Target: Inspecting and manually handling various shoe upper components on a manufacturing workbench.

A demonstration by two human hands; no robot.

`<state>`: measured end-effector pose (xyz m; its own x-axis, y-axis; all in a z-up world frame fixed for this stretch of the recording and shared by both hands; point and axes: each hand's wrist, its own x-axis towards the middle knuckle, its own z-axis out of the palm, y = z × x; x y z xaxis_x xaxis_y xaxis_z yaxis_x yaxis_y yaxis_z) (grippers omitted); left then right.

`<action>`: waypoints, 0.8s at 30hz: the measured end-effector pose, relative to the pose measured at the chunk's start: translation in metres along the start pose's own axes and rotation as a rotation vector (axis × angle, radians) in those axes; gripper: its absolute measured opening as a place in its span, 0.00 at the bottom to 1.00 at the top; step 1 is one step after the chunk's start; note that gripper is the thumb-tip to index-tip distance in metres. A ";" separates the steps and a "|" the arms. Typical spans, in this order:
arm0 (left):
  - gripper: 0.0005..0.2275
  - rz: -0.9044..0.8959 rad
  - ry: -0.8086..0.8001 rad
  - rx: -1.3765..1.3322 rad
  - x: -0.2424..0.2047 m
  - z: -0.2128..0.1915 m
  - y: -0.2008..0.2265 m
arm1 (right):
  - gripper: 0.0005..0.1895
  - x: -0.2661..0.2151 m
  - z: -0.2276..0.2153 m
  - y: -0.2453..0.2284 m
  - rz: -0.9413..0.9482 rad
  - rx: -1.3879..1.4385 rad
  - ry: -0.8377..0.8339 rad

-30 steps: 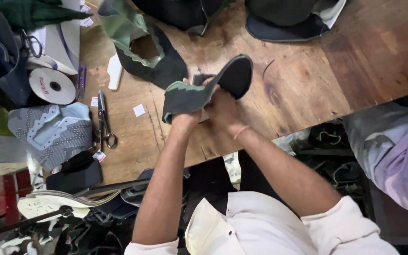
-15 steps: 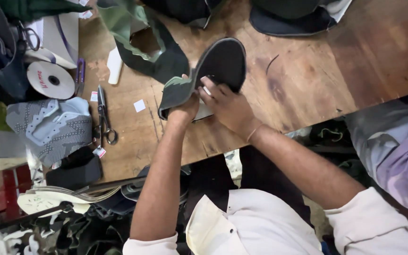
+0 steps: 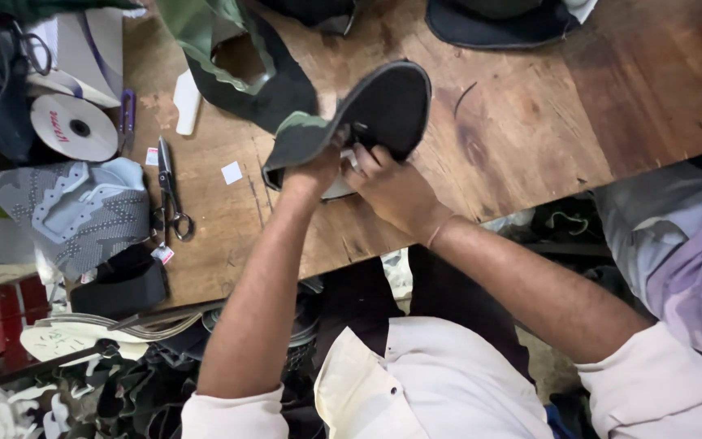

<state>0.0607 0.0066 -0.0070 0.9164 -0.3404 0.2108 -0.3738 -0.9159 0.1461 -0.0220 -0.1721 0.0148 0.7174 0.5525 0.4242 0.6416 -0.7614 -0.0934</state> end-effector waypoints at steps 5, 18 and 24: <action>0.17 -0.047 -0.094 -0.030 -0.002 -0.010 -0.002 | 0.22 0.006 -0.005 -0.001 0.030 -0.047 -0.043; 0.11 0.058 0.104 -0.118 -0.020 -0.014 0.003 | 0.22 -0.011 -0.006 0.005 -0.084 0.033 -0.018; 0.06 0.122 0.234 -0.077 -0.031 0.006 0.014 | 0.27 0.002 -0.005 -0.008 0.035 0.014 -0.098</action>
<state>0.0275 0.0030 -0.0177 0.8093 -0.3806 0.4474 -0.4974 -0.8492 0.1774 -0.0274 -0.1669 0.0209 0.7621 0.5568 0.3305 0.6190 -0.7762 -0.1197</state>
